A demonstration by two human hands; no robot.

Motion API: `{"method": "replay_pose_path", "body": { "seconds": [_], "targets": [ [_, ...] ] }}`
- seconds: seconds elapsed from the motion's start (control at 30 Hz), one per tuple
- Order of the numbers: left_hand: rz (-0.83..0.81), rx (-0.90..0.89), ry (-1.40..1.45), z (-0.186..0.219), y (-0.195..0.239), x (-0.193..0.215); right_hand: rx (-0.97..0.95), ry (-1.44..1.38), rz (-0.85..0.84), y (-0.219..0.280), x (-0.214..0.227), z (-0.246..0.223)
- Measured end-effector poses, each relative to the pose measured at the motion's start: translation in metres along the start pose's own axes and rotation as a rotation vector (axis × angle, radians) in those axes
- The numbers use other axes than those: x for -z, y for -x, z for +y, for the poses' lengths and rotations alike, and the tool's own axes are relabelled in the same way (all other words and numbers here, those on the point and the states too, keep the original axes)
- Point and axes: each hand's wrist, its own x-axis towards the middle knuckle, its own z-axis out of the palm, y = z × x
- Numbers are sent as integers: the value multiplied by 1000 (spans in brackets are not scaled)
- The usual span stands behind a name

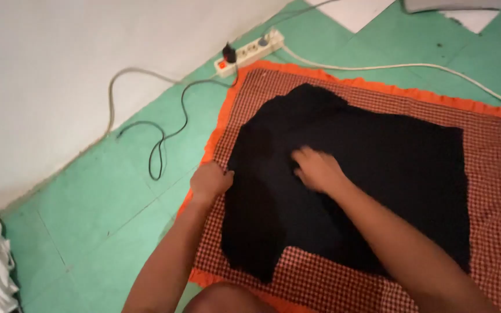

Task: A person is smoothing and folding a black t-shirt on a checkered mat on the floor.

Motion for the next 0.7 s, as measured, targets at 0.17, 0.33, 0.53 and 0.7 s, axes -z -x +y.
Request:
{"method": "replay_pose_path", "body": {
  "seconds": [0.17, 0.33, 0.53, 0.7],
  "targets": [
    [59, 12, 153, -1, 19, 14, 104, -166, 62, -109, 21, -42],
    [94, 27, 170, -14, 4, -13, 130, -209, -22, -175, 15, -61],
    [305, 27, 102, -23, -8, -66, 100, -41, -128, -231, -11, -40],
    [478, -12, 33, -26, -11, -91, 104, 36, -58, -247, -20, -21]
  ]
}}
